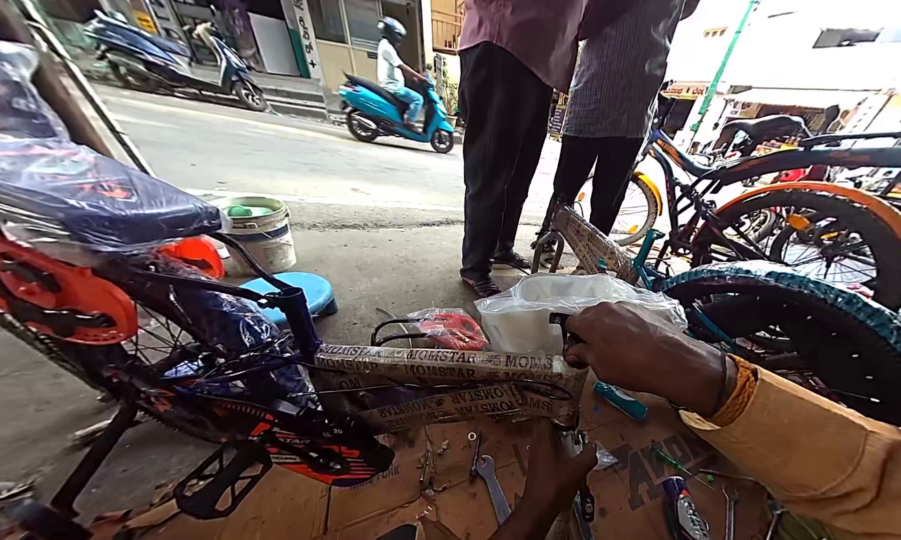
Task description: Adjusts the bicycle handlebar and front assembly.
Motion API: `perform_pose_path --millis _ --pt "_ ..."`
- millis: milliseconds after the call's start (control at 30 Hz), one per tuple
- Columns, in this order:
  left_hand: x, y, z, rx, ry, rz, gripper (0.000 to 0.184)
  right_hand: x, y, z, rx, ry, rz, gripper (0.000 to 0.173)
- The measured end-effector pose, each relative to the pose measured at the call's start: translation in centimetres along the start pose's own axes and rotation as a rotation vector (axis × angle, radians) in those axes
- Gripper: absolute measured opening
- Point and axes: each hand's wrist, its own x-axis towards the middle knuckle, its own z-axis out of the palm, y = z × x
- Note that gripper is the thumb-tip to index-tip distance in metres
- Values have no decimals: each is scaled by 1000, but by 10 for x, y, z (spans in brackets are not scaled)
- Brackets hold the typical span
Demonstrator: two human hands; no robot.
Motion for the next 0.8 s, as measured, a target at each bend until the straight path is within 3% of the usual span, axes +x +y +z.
perform_pose_path --millis 33,167,367,633,733,800 --pt "0 0 0 -5 1 1 84 -1 2 0 15 12 -59 14" --pt "1 0 0 -15 -4 -10 82 -4 9 1 63 61 -181 29" --pt "1 -1 -1 -3 -3 -6 83 0 20 -1 90 105 -81 33" --pt "1 -1 -1 -3 1 -3 81 0 14 -5 109 45 -82 15" --pt "1 0 -1 -5 0 9 81 0 12 -6 99 36 -49 17" --pt "1 0 -1 -2 -3 0 81 2 8 -6 53 -1 31 30"
